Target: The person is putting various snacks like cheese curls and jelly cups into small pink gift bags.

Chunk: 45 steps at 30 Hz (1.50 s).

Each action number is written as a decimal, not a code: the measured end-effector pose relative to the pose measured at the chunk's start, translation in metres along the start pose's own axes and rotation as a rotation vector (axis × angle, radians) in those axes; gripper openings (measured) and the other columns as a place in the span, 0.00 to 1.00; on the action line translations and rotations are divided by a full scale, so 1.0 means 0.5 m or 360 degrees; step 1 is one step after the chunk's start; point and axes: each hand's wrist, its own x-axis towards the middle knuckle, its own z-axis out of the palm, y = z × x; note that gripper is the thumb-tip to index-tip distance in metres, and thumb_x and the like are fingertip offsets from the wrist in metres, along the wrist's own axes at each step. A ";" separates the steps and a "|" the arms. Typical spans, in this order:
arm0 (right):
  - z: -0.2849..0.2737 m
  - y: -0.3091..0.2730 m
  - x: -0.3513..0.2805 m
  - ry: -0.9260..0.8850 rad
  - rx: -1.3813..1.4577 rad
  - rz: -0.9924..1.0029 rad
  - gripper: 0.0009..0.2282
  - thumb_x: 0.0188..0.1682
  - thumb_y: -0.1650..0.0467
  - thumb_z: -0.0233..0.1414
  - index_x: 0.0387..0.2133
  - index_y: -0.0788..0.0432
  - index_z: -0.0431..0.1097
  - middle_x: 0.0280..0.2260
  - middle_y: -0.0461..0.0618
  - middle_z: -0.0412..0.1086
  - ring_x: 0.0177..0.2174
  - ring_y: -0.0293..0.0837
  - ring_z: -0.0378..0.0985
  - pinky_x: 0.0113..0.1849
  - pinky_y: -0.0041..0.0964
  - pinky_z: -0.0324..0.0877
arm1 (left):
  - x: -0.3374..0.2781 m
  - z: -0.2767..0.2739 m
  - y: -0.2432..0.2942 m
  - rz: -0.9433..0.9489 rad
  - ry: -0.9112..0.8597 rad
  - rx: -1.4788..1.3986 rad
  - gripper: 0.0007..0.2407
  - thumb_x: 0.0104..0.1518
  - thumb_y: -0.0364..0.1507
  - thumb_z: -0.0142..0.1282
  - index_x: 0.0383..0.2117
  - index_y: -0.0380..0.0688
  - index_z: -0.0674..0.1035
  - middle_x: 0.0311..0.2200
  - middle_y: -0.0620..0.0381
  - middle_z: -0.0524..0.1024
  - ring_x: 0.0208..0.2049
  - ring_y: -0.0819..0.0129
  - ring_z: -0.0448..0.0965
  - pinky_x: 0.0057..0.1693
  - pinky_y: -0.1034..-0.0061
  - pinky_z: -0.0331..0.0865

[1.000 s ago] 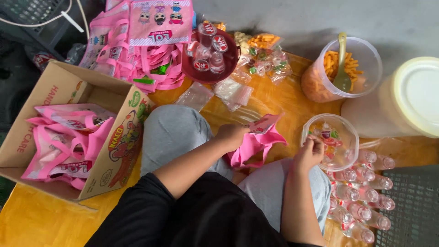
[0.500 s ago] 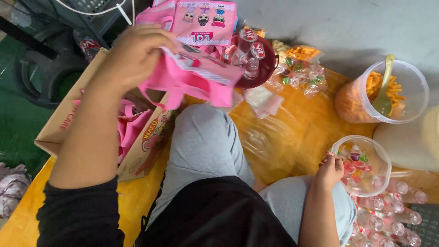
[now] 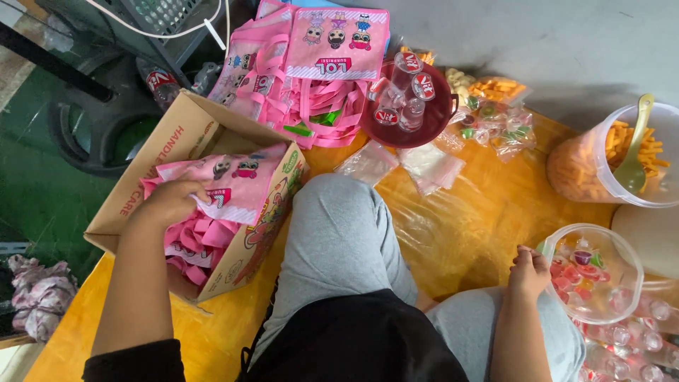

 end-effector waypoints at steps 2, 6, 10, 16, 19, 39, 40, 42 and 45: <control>0.007 -0.004 -0.004 -0.0025 -0.0054 -0.0005 0.01 0.52 0.68 0.55 0.34 0.50 0.74 0.20 0.43 0.62 0.19 0.34 0.64 0.23 0.24 0.59 | 0.028 -0.014 0.041 -0.0186 -0.0191 0.0094 0.18 0.48 0.37 0.48 0.40 0.57 0.88 0.58 0.57 0.78 0.68 0.52 0.64 0.72 0.51 0.48; 0.026 -0.033 -0.028 -0.0083 -0.0192 -0.0043 0.01 0.52 0.69 0.57 0.34 0.50 0.75 0.20 0.42 0.63 0.19 0.33 0.63 0.24 0.25 0.59 | 0.062 -0.069 0.168 -0.0429 -0.0252 0.0185 0.27 0.53 0.55 0.49 0.62 0.72 0.74 0.59 0.52 0.77 0.64 0.49 0.71 0.70 0.54 0.57; 0.034 -0.018 -0.023 -0.0144 -0.0400 -0.0077 0.02 0.54 0.68 0.56 0.35 0.50 0.76 0.22 0.44 0.66 0.23 0.36 0.64 0.29 0.29 0.61 | 0.226 0.053 0.145 -0.0255 -0.0103 0.0487 0.30 0.55 0.55 0.50 0.66 0.66 0.71 0.66 0.44 0.67 0.69 0.41 0.60 0.68 0.41 0.53; 0.036 -0.006 -0.032 -0.0242 -0.0672 -0.0100 0.03 0.56 0.69 0.56 0.38 0.52 0.78 0.25 0.48 0.70 0.29 0.44 0.69 0.36 0.42 0.67 | 0.356 0.252 0.043 -0.0419 -0.0442 0.1107 0.26 0.59 0.35 0.47 0.67 0.68 0.64 0.73 0.66 0.53 0.74 0.46 0.41 0.59 0.12 0.26; 0.038 -0.034 -0.038 -0.0303 -0.0718 -0.0093 0.04 0.56 0.69 0.56 0.38 0.52 0.78 0.24 0.47 0.70 0.28 0.44 0.69 0.36 0.41 0.67 | 0.276 0.129 0.177 -0.0662 -0.0546 0.0996 0.24 0.67 0.38 0.30 0.71 0.59 0.58 0.72 0.59 0.57 0.75 0.54 0.42 0.62 0.18 0.18; 0.096 -0.064 -0.020 -0.0572 -0.0830 0.0422 0.08 0.53 0.65 0.54 0.36 0.52 0.79 0.22 0.43 0.67 0.22 0.41 0.67 0.28 0.38 0.63 | 0.498 0.272 0.523 -0.0139 -0.0136 -0.0412 0.27 0.56 0.24 0.61 0.63 0.53 0.65 0.53 0.50 0.76 0.53 0.50 0.78 0.53 0.64 0.75; 0.096 -0.073 -0.021 -0.0576 -0.0836 0.0410 0.08 0.53 0.65 0.54 0.36 0.52 0.79 0.22 0.43 0.67 0.22 0.41 0.67 0.28 0.38 0.63 | 0.506 0.278 0.516 -0.0143 -0.0130 -0.0425 0.27 0.56 0.24 0.61 0.63 0.53 0.65 0.53 0.50 0.76 0.53 0.50 0.78 0.53 0.64 0.75; 0.094 -0.088 -0.029 -0.0600 -0.0903 0.0417 0.09 0.52 0.63 0.54 0.37 0.51 0.80 0.25 0.43 0.70 0.25 0.41 0.69 0.30 0.38 0.64 | 0.517 0.293 0.496 -0.0125 0.0089 -0.0374 0.17 0.65 0.26 0.46 0.60 0.48 0.70 0.50 0.45 0.79 0.48 0.47 0.81 0.45 0.58 0.75; 0.091 -0.080 -0.021 -0.0624 -0.0881 0.0386 0.08 0.52 0.64 0.54 0.35 0.51 0.80 0.25 0.42 0.71 0.24 0.40 0.69 0.30 0.37 0.63 | 0.458 0.227 0.519 0.0058 0.0290 -0.0474 0.11 0.67 0.34 0.47 0.41 0.41 0.80 0.40 0.49 0.82 0.42 0.54 0.82 0.44 0.61 0.75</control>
